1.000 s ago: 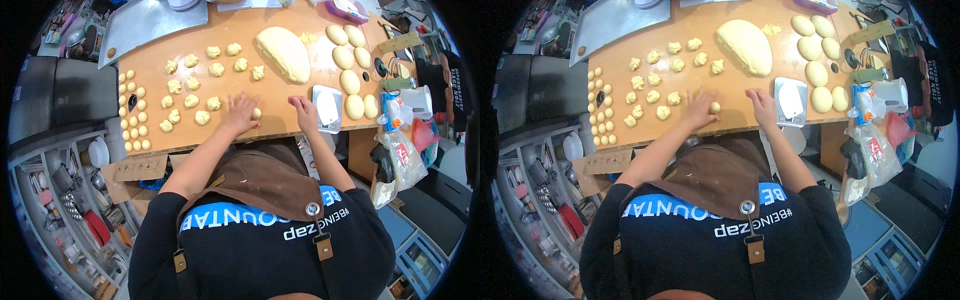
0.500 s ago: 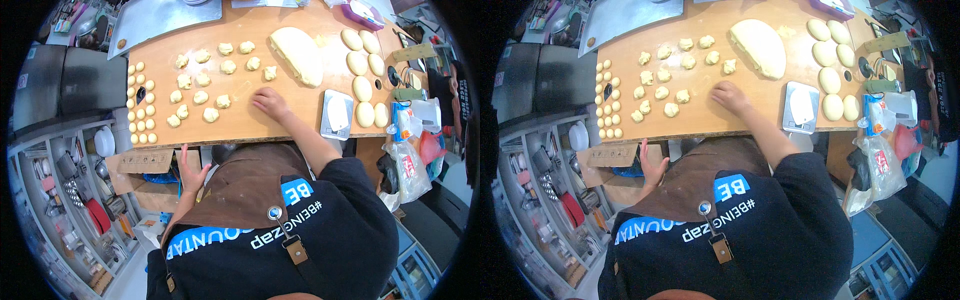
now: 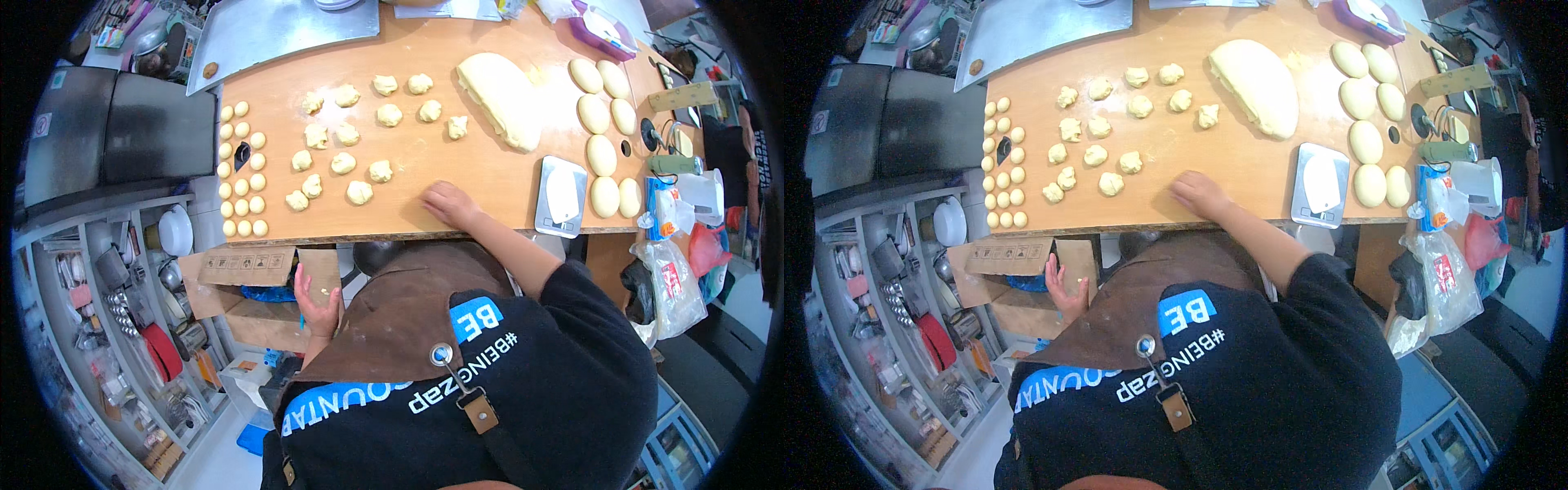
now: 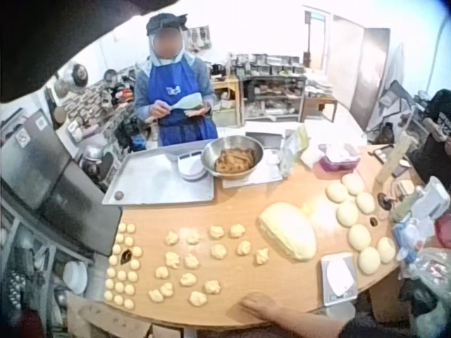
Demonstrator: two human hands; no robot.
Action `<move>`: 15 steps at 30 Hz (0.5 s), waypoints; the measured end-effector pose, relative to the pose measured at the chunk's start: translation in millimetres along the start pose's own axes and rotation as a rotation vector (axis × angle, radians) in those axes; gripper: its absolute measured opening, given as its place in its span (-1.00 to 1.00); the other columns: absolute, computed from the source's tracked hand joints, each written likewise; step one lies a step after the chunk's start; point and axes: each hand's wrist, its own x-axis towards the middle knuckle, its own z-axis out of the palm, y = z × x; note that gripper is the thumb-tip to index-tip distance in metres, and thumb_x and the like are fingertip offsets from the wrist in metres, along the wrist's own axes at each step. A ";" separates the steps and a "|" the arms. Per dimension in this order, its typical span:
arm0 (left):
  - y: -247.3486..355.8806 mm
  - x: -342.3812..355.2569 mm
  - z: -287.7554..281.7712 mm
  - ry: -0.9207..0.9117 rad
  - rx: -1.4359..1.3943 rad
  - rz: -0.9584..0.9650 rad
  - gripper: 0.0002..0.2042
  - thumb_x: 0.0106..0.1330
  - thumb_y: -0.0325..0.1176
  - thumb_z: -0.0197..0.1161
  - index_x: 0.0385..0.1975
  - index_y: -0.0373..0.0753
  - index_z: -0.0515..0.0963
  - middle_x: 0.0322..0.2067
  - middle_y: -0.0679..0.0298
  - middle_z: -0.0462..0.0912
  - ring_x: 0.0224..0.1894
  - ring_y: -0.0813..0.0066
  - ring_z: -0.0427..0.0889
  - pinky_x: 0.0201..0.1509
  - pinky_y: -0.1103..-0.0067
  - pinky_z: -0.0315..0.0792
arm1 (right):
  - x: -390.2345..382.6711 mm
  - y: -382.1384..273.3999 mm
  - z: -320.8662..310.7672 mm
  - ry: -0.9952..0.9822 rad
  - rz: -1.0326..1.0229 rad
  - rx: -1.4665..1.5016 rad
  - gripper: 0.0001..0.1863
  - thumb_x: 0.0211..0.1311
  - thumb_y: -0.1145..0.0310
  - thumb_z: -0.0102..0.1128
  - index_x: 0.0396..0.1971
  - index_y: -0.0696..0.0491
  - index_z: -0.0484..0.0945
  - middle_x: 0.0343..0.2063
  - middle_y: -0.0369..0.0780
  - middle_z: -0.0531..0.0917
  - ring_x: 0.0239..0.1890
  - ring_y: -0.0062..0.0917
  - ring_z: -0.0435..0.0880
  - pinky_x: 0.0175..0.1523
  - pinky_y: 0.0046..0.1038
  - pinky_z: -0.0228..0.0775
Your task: The person cuts small portions from a large piece of dough using a scraper, weighs each piece on a scale, and then rolls the dough pieces by hand into balls on a wooden table.
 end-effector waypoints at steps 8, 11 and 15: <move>2.4 5.7 2.9 -0.059 0.006 0.047 -0.20 0.01 -0.42 0.37 0.25 -0.37 0.06 0.28 0.01 0.13 0.30 0.12 0.17 0.27 0.25 0.21 | 36.0 7.8 7.2 0.039 0.166 -0.100 -0.83 -0.04 0.49 0.27 -0.55 0.09 0.41 -0.56 -0.14 0.45 -0.44 -0.23 0.46 -0.30 -0.27 0.36; 2.4 8.0 5.2 -0.045 -0.012 0.090 -0.21 0.03 -0.42 0.36 0.25 -0.37 0.05 0.28 0.02 0.13 0.30 0.13 0.17 0.27 0.26 0.21 | -3.2 4.1 -8.4 0.034 0.077 0.028 -0.84 -0.01 0.46 0.25 -0.54 0.09 0.41 -0.55 -0.13 0.45 -0.41 -0.22 0.47 -0.27 -0.27 0.36; 5.3 2.2 6.7 -0.073 -0.035 0.012 -0.23 0.06 -0.41 0.36 0.26 -0.35 0.06 0.28 0.02 0.14 0.30 0.14 0.17 0.26 0.28 0.23 | 18.9 28.7 -25.8 -0.004 0.207 -0.182 -0.87 0.07 0.36 0.19 -0.46 0.07 0.45 -0.47 -0.16 0.50 -0.30 -0.24 0.50 -0.18 -0.30 0.40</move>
